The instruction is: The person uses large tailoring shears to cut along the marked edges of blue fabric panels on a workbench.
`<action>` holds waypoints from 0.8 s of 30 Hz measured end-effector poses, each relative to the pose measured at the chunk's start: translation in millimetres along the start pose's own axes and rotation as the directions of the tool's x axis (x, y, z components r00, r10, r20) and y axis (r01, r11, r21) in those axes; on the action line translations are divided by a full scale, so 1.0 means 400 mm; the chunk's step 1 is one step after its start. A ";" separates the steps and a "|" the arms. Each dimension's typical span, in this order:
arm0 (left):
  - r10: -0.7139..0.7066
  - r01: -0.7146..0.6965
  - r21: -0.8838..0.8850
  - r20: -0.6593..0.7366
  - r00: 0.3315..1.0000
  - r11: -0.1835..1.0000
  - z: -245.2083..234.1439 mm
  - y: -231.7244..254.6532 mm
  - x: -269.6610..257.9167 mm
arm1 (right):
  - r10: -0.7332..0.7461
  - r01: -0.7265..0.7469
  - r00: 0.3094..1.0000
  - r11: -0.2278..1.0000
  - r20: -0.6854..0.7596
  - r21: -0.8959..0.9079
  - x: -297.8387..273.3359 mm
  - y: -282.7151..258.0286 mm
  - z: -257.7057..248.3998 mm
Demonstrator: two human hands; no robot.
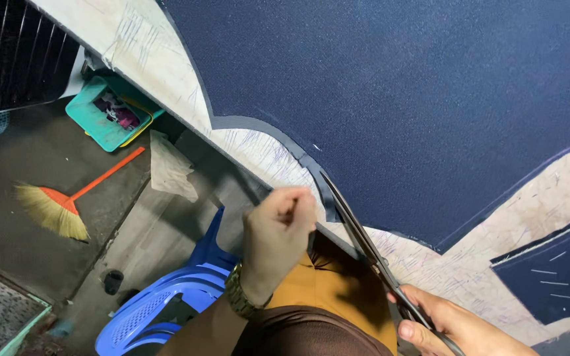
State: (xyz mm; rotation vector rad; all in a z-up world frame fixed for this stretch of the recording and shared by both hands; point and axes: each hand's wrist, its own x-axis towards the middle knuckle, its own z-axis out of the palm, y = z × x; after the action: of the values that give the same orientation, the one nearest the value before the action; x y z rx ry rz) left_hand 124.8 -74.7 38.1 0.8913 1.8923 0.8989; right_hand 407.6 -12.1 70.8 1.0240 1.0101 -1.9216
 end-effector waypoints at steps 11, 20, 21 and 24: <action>-0.509 0.505 -0.094 -0.028 0.860 0.858 0.023 0.049 0.060 | -0.181 0.184 0.983 0.974 0.038 -0.133 0.056 0.107 -0.019; -0.477 0.469 -0.115 -0.056 0.877 0.876 0.027 0.039 0.055 | 0.018 -0.005 0.996 0.990 0.091 -0.140 0.029 0.040 -0.044; -0.478 0.470 -0.117 -0.056 0.876 0.875 0.029 0.036 0.054 | 0.020 -0.007 0.996 0.990 0.091 -0.141 0.026 0.029 -0.048; -0.451 0.439 -0.150 -0.060 0.890 0.886 0.031 0.032 0.053 | 0.022 -0.008 0.992 0.993 0.121 -0.115 0.018 -0.006 -0.064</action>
State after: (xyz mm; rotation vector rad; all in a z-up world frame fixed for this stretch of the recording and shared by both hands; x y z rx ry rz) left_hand 130.5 -47.4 36.0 0.3104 1.9766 0.7774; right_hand 410.4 9.7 55.4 0.8369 1.0271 -1.8668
